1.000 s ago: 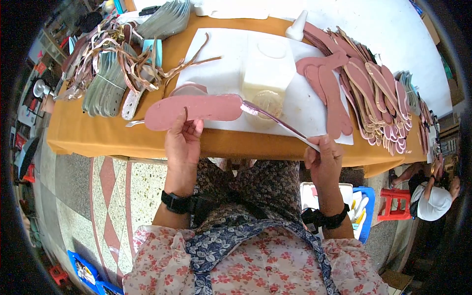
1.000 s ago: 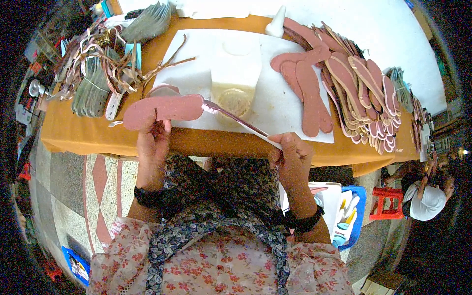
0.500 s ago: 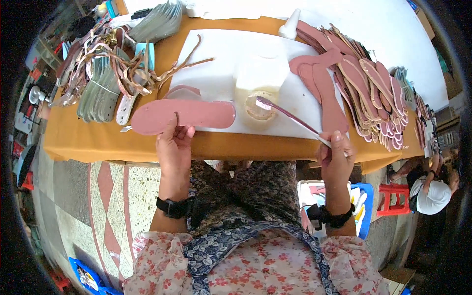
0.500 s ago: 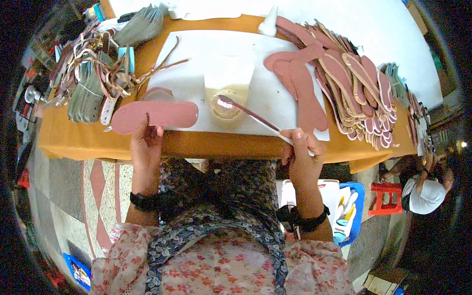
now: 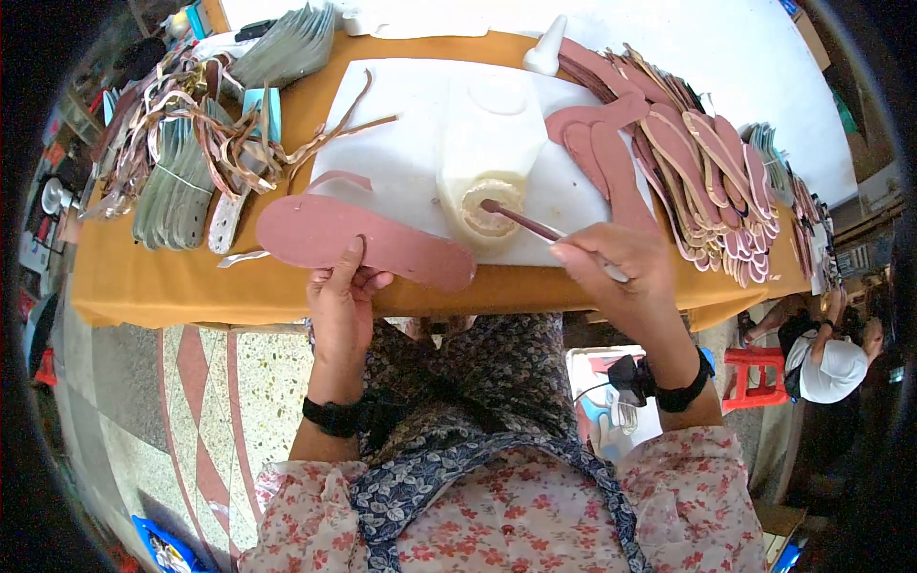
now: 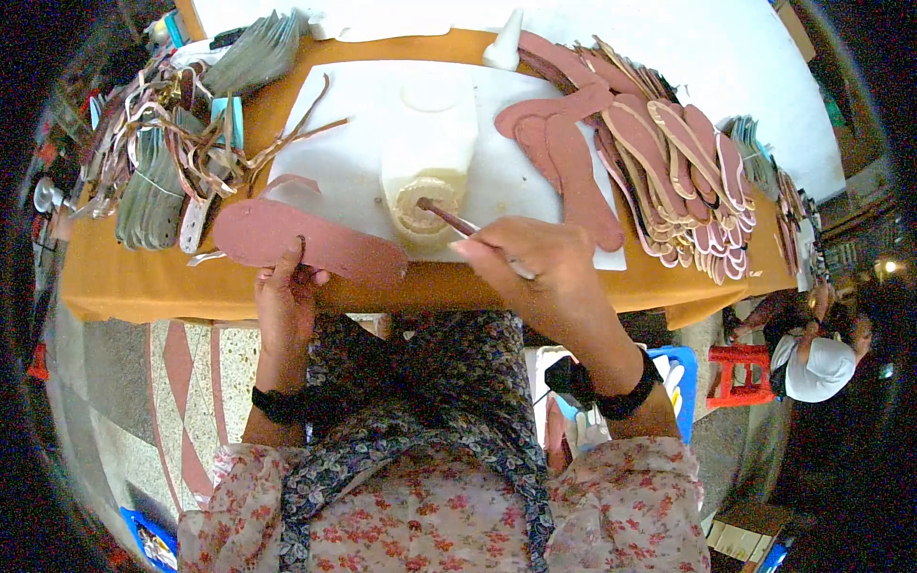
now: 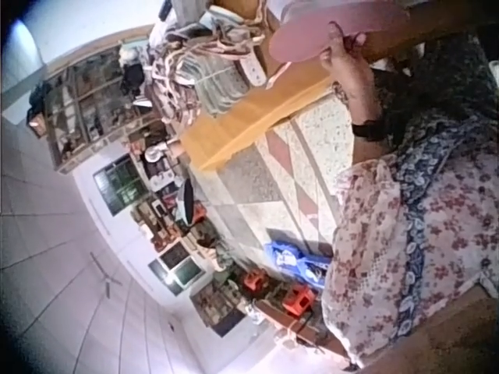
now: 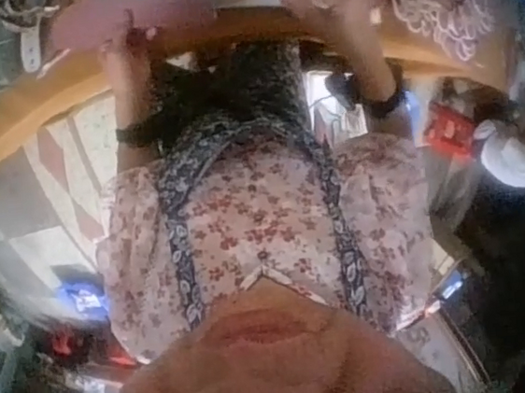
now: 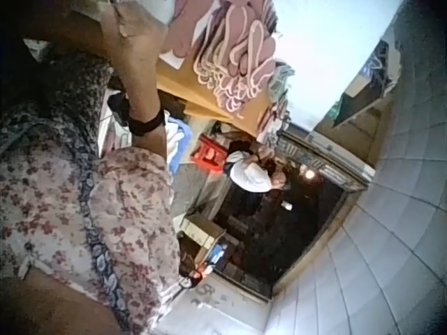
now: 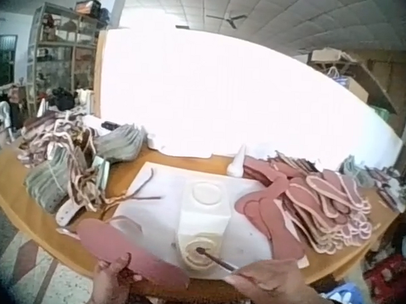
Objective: The recorder is applying glue to the edges and surfaces of shoe soles using a brush.
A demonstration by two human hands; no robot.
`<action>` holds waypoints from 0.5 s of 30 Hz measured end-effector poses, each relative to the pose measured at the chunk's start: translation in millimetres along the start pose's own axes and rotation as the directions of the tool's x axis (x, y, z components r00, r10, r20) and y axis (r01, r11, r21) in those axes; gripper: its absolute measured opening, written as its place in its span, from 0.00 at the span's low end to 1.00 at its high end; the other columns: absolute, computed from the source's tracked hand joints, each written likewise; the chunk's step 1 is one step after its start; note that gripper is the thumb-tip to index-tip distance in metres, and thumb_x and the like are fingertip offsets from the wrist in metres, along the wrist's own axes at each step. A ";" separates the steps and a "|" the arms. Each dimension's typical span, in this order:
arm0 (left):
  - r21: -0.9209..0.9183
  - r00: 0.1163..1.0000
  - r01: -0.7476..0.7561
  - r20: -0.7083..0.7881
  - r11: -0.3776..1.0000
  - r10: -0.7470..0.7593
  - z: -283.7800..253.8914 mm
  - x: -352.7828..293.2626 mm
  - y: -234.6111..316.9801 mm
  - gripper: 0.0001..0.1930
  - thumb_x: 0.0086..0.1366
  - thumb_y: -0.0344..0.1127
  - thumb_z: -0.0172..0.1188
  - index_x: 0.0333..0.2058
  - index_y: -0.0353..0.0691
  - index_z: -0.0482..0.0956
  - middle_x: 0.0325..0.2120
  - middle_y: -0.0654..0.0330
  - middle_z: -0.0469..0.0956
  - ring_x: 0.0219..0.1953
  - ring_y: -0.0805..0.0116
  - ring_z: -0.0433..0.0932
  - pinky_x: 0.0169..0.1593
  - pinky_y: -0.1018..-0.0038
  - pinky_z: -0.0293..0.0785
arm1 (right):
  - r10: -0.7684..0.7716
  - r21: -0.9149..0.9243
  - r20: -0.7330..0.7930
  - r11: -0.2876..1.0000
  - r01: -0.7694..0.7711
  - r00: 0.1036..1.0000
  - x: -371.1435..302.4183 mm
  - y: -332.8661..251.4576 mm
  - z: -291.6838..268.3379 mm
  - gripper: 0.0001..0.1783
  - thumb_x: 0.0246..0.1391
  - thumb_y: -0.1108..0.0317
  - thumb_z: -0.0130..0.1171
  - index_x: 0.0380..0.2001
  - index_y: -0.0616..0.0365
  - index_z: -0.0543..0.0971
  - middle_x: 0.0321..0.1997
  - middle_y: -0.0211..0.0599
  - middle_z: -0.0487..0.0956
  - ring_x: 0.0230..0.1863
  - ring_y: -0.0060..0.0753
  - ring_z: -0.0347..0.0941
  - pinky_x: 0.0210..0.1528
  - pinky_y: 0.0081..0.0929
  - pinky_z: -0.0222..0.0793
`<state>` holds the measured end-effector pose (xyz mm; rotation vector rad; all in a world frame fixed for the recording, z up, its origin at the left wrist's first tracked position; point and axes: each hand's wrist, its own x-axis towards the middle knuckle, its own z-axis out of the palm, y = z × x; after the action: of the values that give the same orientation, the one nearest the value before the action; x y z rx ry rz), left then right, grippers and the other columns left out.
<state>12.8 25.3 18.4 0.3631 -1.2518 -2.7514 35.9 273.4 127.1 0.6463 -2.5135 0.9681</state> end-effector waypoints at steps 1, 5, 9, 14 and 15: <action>0.013 1.000 0.018 -0.001 1.000 -0.018 -0.9 1.0 -1.4 0.05 0.57 0.32 0.58 0.33 0.39 0.75 0.26 0.62 0.77 0.24 0.74 0.75 0.27 0.80 0.75 | -0.111 -0.080 0.045 0.990 0.114 0.993 4.6 -1.9 2.2 0.08 0.49 0.69 0.57 0.23 0.63 0.76 0.16 0.35 0.72 0.15 0.26 0.66 0.19 0.20 0.60; 0.028 0.998 0.022 0.056 0.999 -0.023 -3.1 2.0 -8.5 0.04 0.58 0.31 0.57 0.31 0.39 0.76 0.26 0.62 0.77 0.24 0.74 0.75 0.27 0.79 0.75 | -0.136 -0.242 0.207 0.952 0.186 0.969 20.3 -13.8 6.8 0.12 0.46 0.64 0.59 0.18 0.57 0.70 0.17 0.41 0.73 0.17 0.43 0.71 0.18 0.35 0.65; 0.016 0.997 0.046 0.069 0.999 -0.047 3.9 2.1 -10.5 0.04 0.58 0.31 0.56 0.31 0.38 0.76 0.26 0.62 0.77 0.24 0.73 0.75 0.27 0.78 0.75 | -0.136 -0.349 0.359 0.898 0.268 0.924 36.4 -17.9 12.9 0.16 0.49 0.56 0.54 0.19 0.57 0.71 0.15 0.42 0.73 0.18 0.44 0.72 0.20 0.37 0.65; 0.011 0.998 0.001 0.060 1.000 -0.002 7.9 3.2 -14.7 0.05 0.59 0.31 0.56 0.31 0.36 0.76 0.26 0.60 0.76 0.25 0.72 0.75 0.27 0.77 0.74 | -0.144 -0.351 0.402 0.888 0.297 0.904 58.2 -27.5 20.2 0.20 0.50 0.53 0.51 0.18 0.59 0.74 0.14 0.47 0.72 0.20 0.50 0.72 0.23 0.42 0.67; 0.011 0.998 0.004 0.057 1.000 -0.004 7.2 4.3 -15.8 0.05 0.59 0.31 0.56 0.31 0.36 0.76 0.26 0.60 0.76 0.25 0.72 0.75 0.27 0.77 0.74 | -0.112 -0.346 0.430 0.896 0.278 0.896 63.3 -31.5 20.7 0.20 0.50 0.53 0.51 0.17 0.59 0.75 0.15 0.48 0.73 0.21 0.52 0.72 0.24 0.43 0.67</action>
<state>7.0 40.1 10.3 0.2906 -1.2803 -2.7780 -3.1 220.4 160.2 1.0253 -2.7982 0.2394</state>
